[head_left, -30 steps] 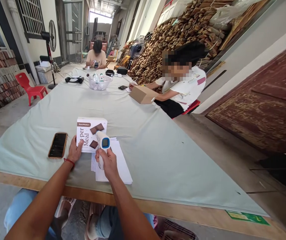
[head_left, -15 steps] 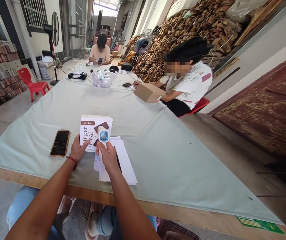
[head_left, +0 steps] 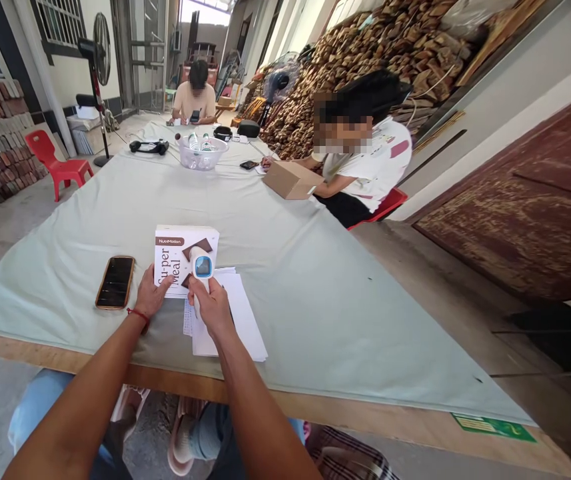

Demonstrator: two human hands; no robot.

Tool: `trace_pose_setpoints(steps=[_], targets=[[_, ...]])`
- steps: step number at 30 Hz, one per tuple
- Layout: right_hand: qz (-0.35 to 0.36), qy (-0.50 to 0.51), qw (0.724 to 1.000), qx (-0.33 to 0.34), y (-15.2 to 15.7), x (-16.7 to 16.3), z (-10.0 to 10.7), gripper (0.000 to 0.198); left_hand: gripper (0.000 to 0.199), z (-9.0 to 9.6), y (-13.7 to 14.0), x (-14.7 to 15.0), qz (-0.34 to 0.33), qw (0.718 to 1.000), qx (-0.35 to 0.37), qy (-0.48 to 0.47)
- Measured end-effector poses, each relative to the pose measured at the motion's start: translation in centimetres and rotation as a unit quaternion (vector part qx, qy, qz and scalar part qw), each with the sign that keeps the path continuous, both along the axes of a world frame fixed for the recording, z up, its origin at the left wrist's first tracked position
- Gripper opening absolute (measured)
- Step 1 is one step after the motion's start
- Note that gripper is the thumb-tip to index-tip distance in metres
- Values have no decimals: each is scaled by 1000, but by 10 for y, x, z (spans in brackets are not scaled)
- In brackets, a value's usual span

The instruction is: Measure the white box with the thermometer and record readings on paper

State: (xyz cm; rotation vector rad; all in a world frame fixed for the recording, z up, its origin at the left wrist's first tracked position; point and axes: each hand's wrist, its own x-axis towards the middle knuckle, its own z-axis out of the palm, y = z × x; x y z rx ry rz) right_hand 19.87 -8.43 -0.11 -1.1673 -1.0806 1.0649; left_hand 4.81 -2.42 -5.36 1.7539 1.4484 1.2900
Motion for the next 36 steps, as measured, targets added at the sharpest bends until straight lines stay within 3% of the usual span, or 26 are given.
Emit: trace_pose_setpoints(steps=[14, 21, 30, 36], targets=[[-7, -75, 997, 9, 0, 1, 5, 34, 40, -1, 0, 0, -13, 999, -7, -33], [-4, -44, 999, -18, -5, 2, 11, 34, 43, 2, -2, 0, -11, 1000, 16, -10], [0, -16, 1000, 0, -34, 11, 30, 30, 50, -2, -1, -6, -37, 996, -10, -80], [-52, 9, 998, 23, -61, 31, 38, 29, 62, 1, -1, -8, -32, 994, -38, -99]])
